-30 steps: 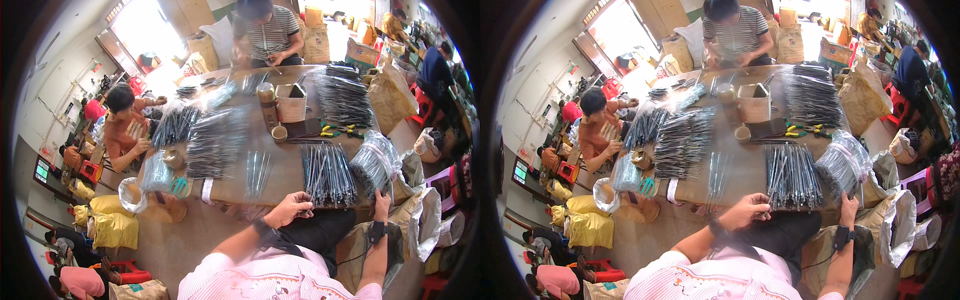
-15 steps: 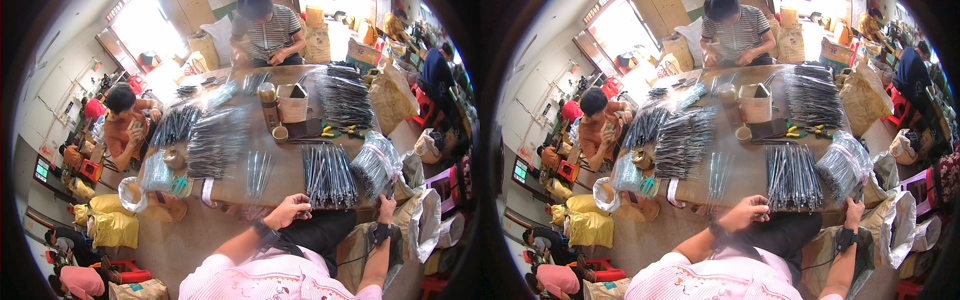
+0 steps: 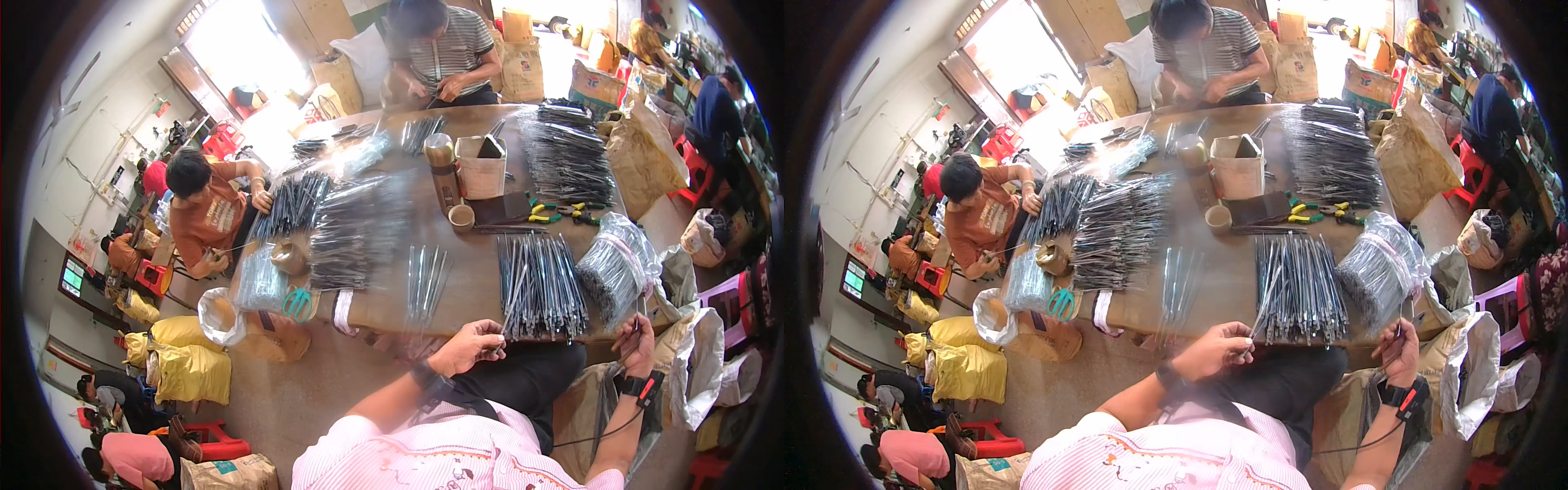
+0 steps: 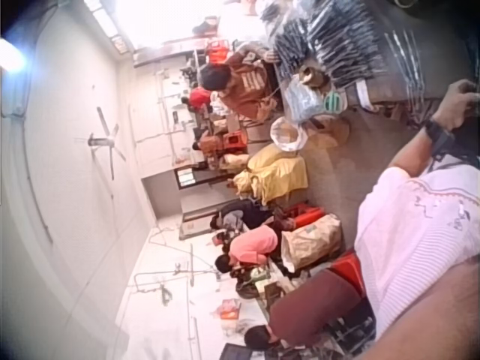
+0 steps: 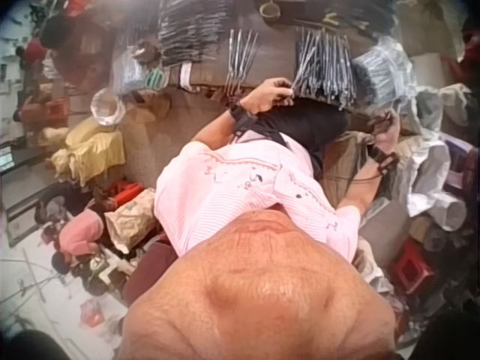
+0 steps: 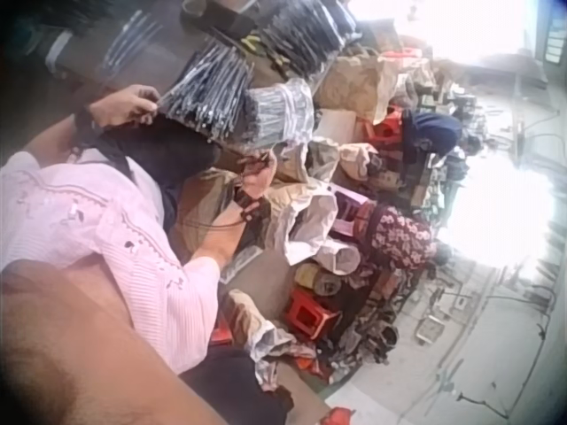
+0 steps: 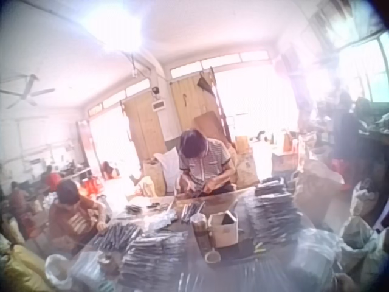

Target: The person repeatedly picks up long metal rods from a pile on the table, trims one end with pliers, and places the trimmed rods into a separate pile. The process is continuous and repetitive throughout the clip.

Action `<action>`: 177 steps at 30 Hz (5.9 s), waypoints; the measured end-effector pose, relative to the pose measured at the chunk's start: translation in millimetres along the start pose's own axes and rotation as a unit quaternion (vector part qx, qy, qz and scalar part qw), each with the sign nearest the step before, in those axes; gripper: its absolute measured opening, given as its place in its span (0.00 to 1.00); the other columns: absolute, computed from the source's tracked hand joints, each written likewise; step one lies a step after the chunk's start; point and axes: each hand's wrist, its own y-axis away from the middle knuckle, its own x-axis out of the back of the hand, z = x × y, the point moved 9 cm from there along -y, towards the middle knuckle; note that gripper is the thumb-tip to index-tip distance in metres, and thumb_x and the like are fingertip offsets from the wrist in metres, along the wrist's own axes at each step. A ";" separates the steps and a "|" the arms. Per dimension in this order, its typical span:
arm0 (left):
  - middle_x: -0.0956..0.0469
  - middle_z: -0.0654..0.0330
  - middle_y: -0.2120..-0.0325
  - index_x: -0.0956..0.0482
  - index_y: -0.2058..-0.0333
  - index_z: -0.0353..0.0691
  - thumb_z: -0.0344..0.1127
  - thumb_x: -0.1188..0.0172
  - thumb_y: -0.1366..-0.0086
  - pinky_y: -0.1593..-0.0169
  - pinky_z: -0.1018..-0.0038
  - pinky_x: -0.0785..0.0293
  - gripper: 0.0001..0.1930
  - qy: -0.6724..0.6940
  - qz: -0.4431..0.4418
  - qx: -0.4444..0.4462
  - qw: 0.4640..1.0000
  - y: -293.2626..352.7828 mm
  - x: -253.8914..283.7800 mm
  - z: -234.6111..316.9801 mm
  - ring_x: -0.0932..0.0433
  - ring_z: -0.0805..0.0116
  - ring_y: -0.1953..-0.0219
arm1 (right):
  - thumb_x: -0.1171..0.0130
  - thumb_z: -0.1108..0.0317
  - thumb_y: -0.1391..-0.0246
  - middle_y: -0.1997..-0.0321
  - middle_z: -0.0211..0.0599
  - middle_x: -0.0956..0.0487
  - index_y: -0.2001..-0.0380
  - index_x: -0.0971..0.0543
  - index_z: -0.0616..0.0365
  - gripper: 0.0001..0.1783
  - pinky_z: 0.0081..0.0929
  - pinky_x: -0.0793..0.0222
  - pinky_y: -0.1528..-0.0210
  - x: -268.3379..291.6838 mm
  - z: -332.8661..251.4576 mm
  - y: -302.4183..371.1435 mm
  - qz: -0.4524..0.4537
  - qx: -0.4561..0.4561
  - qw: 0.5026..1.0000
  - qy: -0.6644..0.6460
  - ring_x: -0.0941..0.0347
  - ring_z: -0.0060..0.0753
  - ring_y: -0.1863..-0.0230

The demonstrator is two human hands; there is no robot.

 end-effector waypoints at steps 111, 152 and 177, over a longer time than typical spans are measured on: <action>0.27 0.62 0.74 0.18 0.61 0.33 0.23 0.40 0.41 0.68 0.78 0.33 0.09 -0.325 0.017 -0.285 0.901 1.3 -76.0 30.8 0.29 0.74 0.72 | 0.51 0.79 0.58 0.58 0.48 0.24 0.49 0.33 0.59 0.27 0.31 0.22 0.65 -100.2 144.3 120.0 -0.085 -0.153 0.980 0.093 0.24 0.40 0.60; 0.29 0.56 0.72 0.19 0.57 0.35 0.31 0.38 0.41 0.62 0.73 0.31 0.13 -0.476 0.086 -0.320 0.815 34.0 -61.4 58.1 0.28 0.64 0.69 | 0.48 0.71 0.56 0.72 0.53 0.24 0.61 0.25 0.59 0.15 0.45 0.31 0.64 -149.8 98.8 110.1 -0.084 0.157 0.676 0.715 0.27 0.59 0.68; 0.26 0.44 0.61 0.21 0.57 0.31 0.36 0.40 0.40 0.59 0.64 0.27 0.16 -0.639 0.392 -0.270 0.605 56.8 85.3 92.7 0.23 0.52 0.64 | 0.54 0.77 0.52 0.72 0.34 0.25 0.50 0.28 0.63 0.23 0.21 0.31 0.71 -116.7 119.7 109.5 -0.089 0.067 0.829 0.547 0.29 0.22 0.76</action>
